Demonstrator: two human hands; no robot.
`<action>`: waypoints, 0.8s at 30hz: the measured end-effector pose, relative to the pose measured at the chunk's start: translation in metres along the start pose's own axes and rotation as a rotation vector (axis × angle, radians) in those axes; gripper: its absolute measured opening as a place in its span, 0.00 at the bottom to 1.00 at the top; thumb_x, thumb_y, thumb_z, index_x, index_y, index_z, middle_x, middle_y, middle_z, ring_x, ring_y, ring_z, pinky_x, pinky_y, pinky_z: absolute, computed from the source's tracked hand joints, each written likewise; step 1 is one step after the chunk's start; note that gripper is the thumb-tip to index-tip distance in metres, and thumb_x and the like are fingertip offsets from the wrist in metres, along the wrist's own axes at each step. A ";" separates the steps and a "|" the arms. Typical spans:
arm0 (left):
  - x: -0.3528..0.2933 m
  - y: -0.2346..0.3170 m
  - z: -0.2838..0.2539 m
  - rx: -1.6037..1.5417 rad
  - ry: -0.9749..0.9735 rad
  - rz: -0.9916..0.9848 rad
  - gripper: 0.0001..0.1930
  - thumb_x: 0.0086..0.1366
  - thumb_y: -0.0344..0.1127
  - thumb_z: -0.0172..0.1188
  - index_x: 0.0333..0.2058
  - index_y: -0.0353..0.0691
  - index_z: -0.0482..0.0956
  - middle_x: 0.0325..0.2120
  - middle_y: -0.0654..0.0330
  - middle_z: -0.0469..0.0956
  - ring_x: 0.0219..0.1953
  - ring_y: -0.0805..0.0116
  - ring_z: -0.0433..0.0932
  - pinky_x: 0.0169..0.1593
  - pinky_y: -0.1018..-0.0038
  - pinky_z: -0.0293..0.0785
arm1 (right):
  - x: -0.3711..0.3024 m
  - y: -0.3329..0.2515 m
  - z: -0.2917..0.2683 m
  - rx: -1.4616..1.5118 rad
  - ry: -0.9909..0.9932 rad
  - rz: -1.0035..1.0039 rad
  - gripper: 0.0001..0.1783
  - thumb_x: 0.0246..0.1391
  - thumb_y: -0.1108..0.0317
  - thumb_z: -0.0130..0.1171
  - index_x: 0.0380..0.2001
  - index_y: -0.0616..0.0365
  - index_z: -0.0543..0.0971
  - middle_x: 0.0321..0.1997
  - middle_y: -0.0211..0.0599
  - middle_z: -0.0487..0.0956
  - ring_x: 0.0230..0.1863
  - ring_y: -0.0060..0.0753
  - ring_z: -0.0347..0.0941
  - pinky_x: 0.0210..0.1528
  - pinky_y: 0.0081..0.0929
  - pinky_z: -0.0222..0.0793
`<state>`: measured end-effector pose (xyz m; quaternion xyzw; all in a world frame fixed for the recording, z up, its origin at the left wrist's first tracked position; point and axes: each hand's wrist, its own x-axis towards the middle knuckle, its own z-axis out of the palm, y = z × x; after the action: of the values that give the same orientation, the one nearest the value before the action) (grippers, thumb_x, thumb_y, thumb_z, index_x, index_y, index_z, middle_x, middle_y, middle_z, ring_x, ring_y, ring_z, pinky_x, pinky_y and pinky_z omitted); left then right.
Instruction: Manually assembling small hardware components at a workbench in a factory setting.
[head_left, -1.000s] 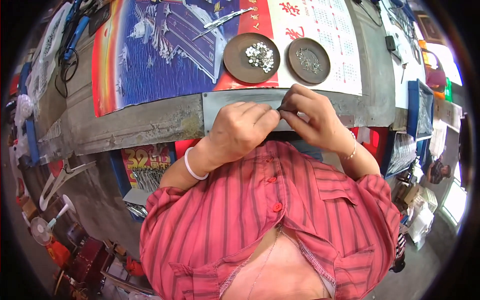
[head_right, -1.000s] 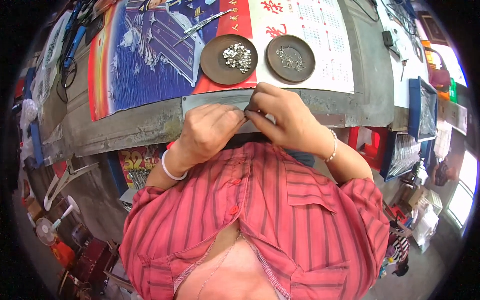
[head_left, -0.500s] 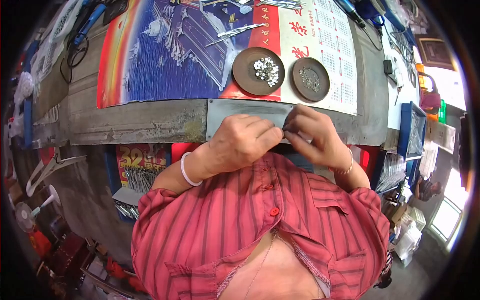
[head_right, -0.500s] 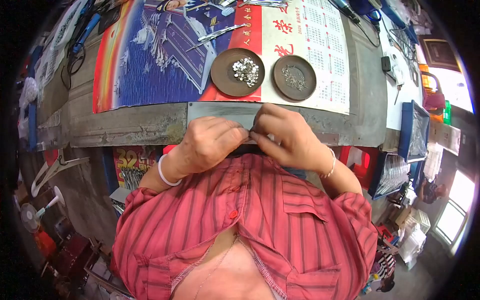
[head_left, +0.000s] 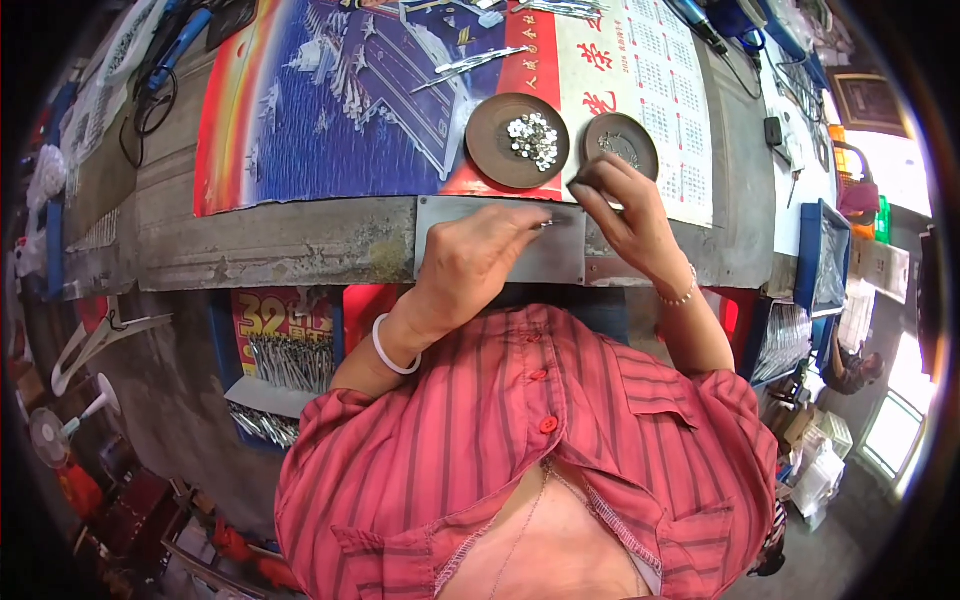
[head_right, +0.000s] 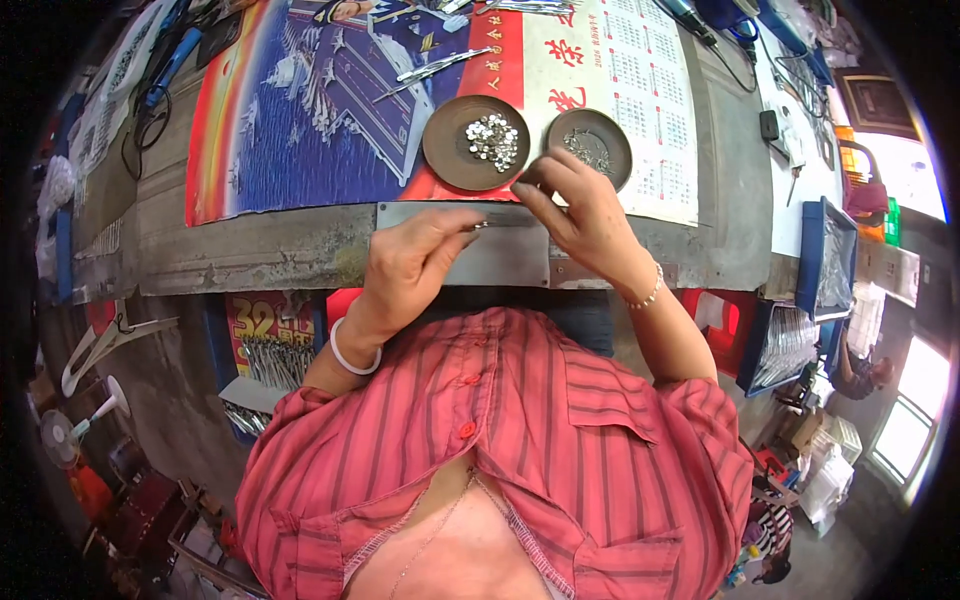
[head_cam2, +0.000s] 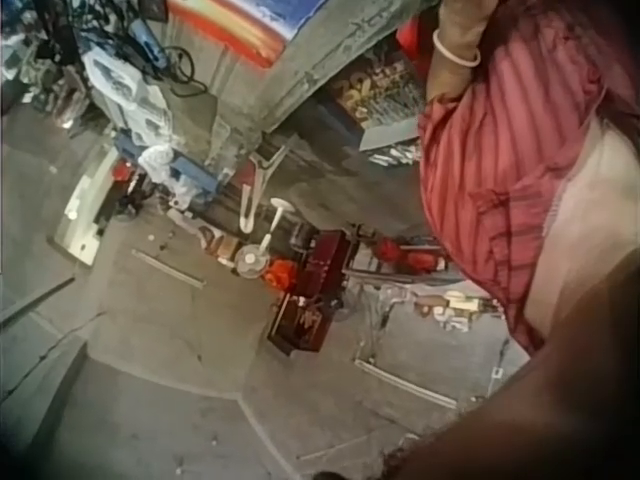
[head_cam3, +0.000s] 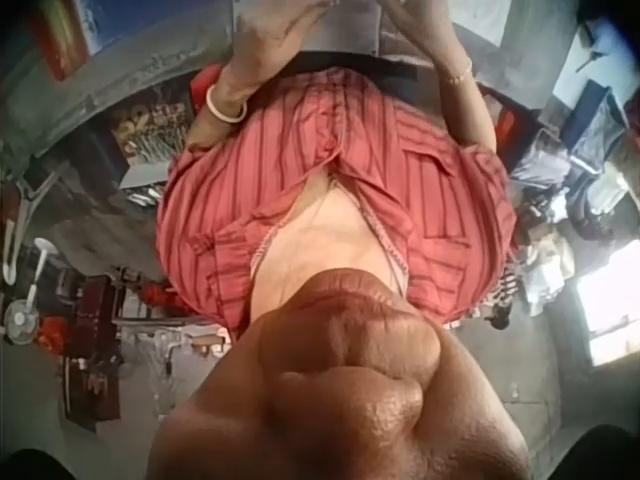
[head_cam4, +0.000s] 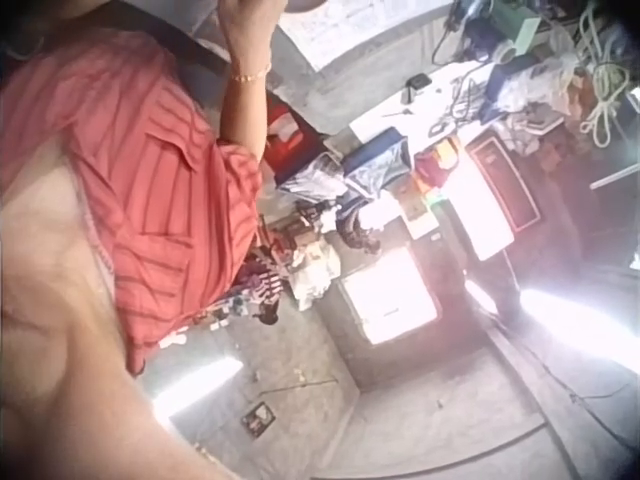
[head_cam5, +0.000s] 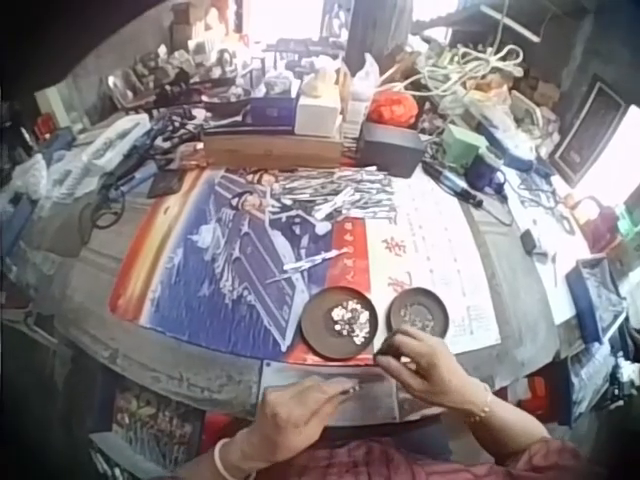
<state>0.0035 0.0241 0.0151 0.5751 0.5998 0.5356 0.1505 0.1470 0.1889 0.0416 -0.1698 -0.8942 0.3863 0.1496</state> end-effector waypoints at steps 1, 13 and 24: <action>-0.002 -0.002 -0.002 -0.095 0.043 -0.048 0.12 0.57 0.21 0.57 0.41 0.36 0.77 0.28 0.55 0.79 0.27 0.66 0.79 0.30 0.74 0.74 | 0.004 0.004 0.005 -0.064 0.029 0.000 0.07 0.52 0.71 0.58 0.31 0.63 0.75 0.29 0.44 0.71 0.30 0.50 0.69 0.30 0.34 0.64; -0.029 -0.012 -0.013 -0.415 0.089 -0.450 0.09 0.65 0.24 0.52 0.44 0.32 0.73 0.29 0.61 0.78 0.24 0.84 0.69 0.28 0.86 0.66 | 0.031 0.028 0.044 -0.597 -0.033 -0.121 0.09 0.48 0.69 0.58 0.35 0.57 0.78 0.37 0.38 0.72 0.40 0.40 0.69 0.44 0.33 0.61; -0.018 -0.020 -0.010 -0.464 0.085 -0.501 0.09 0.65 0.25 0.52 0.44 0.32 0.73 0.29 0.62 0.78 0.24 0.85 0.67 0.28 0.87 0.65 | 0.024 0.022 0.046 -0.526 -0.053 -0.166 0.06 0.48 0.67 0.57 0.27 0.57 0.74 0.33 0.37 0.69 0.41 0.37 0.66 0.45 0.35 0.58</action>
<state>-0.0099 0.0085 -0.0048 0.3375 0.5902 0.6278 0.3788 0.1114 0.1838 -0.0022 -0.1191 -0.9781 0.1317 0.1083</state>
